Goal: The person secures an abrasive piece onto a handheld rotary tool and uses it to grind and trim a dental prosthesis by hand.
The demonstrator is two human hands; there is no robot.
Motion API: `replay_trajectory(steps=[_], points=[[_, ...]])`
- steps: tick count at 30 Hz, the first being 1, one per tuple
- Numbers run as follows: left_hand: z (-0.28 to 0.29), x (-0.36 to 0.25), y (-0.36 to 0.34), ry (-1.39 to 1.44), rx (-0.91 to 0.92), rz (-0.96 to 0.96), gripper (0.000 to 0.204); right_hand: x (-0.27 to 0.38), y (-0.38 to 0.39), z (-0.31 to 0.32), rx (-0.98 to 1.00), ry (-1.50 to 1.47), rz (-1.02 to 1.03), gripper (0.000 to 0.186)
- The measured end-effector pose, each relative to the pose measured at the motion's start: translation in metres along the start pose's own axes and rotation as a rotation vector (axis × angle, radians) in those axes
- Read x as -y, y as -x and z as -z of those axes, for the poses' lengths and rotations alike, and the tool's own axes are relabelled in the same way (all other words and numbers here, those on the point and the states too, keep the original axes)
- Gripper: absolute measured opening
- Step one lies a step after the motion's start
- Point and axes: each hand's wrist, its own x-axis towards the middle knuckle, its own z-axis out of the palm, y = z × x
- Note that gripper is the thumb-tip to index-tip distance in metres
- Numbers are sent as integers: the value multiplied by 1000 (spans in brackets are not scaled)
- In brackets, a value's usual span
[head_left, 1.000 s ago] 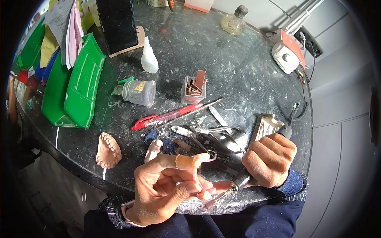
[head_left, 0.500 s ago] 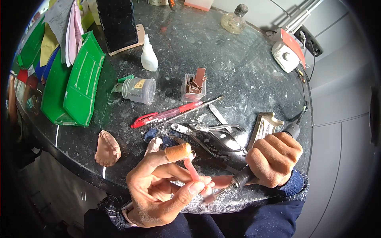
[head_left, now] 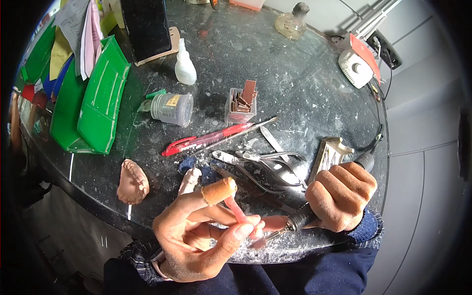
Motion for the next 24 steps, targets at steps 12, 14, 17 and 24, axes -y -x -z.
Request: replay_trajectory(steps=[12, 14, 17, 24], points=[[3, 0, 2, -142, 10, 18, 64, 1, -1, -3, 3, -19, -7, 35], [1, -1, 2, -45, -27, 77, 64, 0, 3, -7, -35, -1, 52, 41], [3, -1, -1, 7, -18, 158, 66, 0, -2, 0, 9, -31, 6, 32], [9, 6, -3, 34, 116, -49, 56, 1, -4, 1, -6, -31, 23, 28]])
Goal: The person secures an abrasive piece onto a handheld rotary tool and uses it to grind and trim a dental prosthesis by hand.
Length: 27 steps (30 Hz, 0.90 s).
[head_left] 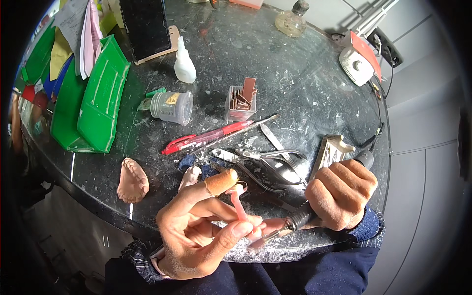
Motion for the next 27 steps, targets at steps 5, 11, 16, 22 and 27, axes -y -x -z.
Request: replay_trajectory(steps=[5, 11, 16, 22, 27], points=[[-1, 1, 1, 25, -27, 23, 56, -2, 5, -7, -68, 46, 69, 44], [-1, 2, 1, 8, -45, -8, 56, -2, 4, -6, -51, 57, 77, 32], [-8, -1, 4, 75, -128, 60, 56, 0, 3, -2, -9, 64, 12, 28], [-5, 0, 5, -24, -80, 19, 60, 2, 1, -2, -43, 91, -29, 28], [-1, 2, 5, -105, -26, -38, 60, -1, 3, -1, 8, 88, 19, 33]])
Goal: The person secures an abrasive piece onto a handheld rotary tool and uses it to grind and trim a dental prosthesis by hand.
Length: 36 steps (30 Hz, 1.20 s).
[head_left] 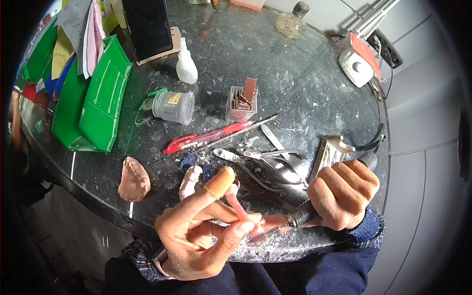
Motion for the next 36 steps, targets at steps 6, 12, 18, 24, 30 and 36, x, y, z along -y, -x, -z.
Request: replay_trajectory(steps=[6, 12, 18, 24, 30, 36], points=[[-5, -8, 1, 46, -60, 103, 63, -3, -3, -11, -175, 27, -4, 24], [-1, 2, -3, -60, 54, -48, 63, 0, 1, -2, -105, -6, 43, 28], [-5, 4, 1, 74, -26, 23, 57, 2, -2, 3, -22, -47, -3, 29], [-1, 5, 1, -44, 9, 74, 58, 3, -3, 5, -6, -77, -4, 30], [-8, 1, 5, 111, -22, 116, 58, 1, -4, -2, -154, -32, 57, 18], [-1, 7, 1, 118, 83, 73, 50, 2, -1, 2, -88, -163, 34, 26]])
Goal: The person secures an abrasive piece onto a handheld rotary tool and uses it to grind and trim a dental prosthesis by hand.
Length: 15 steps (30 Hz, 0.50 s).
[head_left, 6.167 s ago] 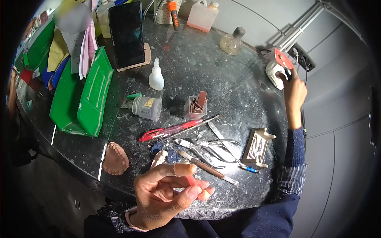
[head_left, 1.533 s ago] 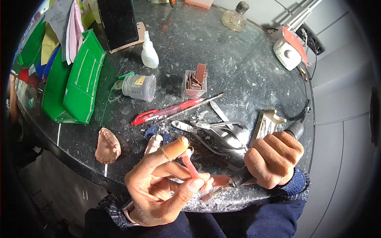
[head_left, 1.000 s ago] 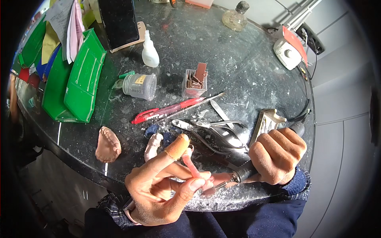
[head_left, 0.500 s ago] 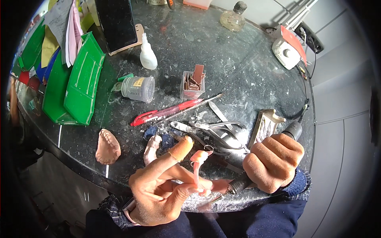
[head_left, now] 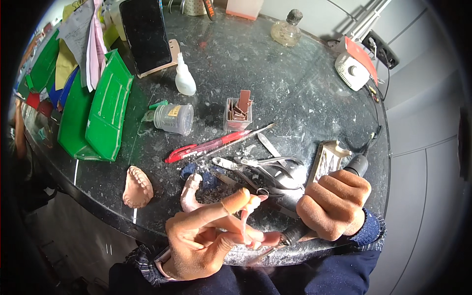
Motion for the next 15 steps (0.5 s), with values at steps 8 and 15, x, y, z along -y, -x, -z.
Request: replay_trajectory(steps=[8, 15], points=[[2, 8, -4, 294, 134, -88, 45, -6, 1, 3, 72, -57, 65, 34], [3, 4, -3, 326, 186, -1, 43, -1, -2, 3, 20, -85, -16, 38]])
